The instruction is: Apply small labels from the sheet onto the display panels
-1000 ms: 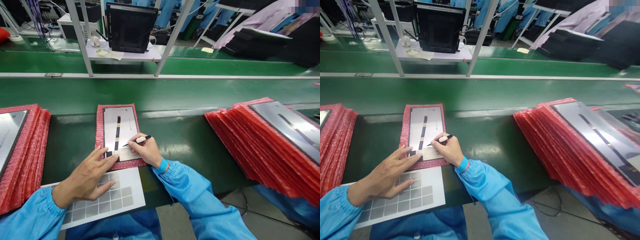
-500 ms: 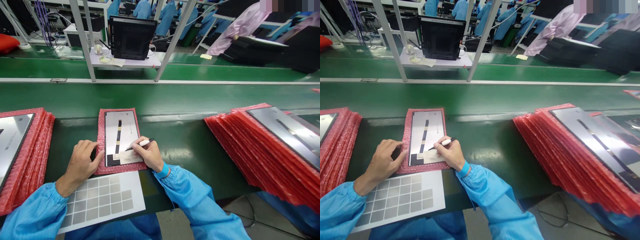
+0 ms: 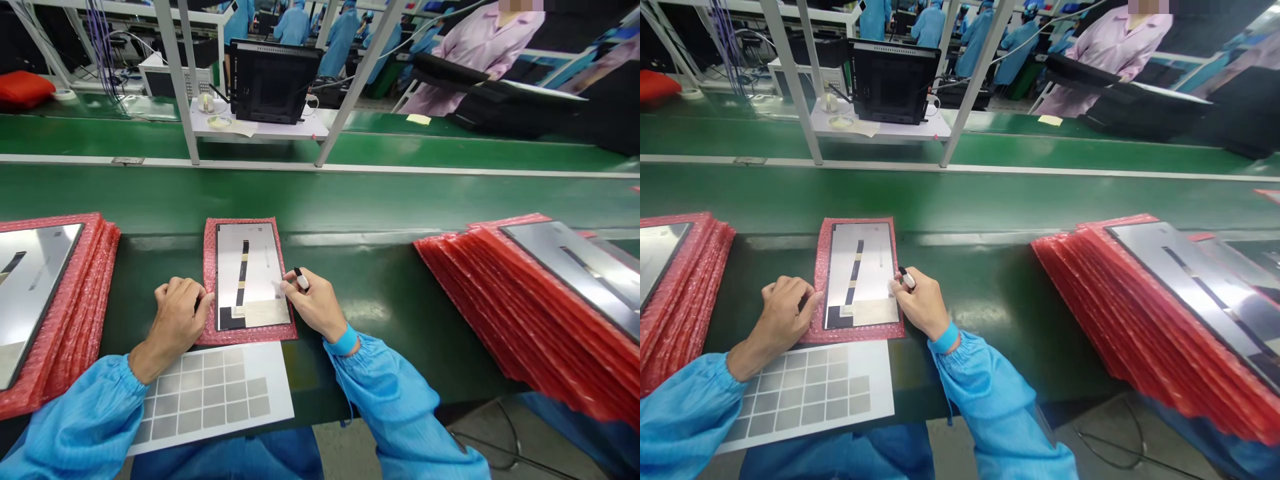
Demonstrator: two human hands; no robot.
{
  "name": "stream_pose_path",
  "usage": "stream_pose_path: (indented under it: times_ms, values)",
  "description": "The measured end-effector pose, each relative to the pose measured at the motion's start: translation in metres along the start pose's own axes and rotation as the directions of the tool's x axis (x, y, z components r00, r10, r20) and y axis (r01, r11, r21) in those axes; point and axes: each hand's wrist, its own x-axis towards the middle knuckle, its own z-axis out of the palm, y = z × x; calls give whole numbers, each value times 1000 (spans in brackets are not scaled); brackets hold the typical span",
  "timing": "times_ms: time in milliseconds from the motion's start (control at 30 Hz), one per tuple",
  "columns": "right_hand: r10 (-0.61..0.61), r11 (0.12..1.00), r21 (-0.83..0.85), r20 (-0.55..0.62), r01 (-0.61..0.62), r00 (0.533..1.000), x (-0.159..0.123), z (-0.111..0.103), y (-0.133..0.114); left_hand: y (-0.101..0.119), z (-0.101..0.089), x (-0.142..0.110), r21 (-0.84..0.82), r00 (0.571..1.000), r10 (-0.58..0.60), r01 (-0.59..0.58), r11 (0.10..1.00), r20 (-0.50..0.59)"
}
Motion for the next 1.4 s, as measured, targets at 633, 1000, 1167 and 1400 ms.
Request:
stream_pose_path:
  times_ms: [633, 1000, 1167, 1400]
  values:
    - [272, 865, 381, 193, -327, 943, 2, -8, -8, 27, -13, 14, -829, 797, -253, 558, -41, 549]
    - [269, 610, 584, 482, -535, 834, 1, -6, -10, 18, -11, 10, -778, 755, -189, 612, -142, 628]
    - [259, 612, 586, 486, -531, 835, -2, -1, -10, 19, -9, 9, -784, 756, -209, 602, -150, 620]
    - [245, 624, 594, 470, -509, 848, -2, -1, -12, 24, -12, 10, -782, 765, -162, 612, -119, 624]
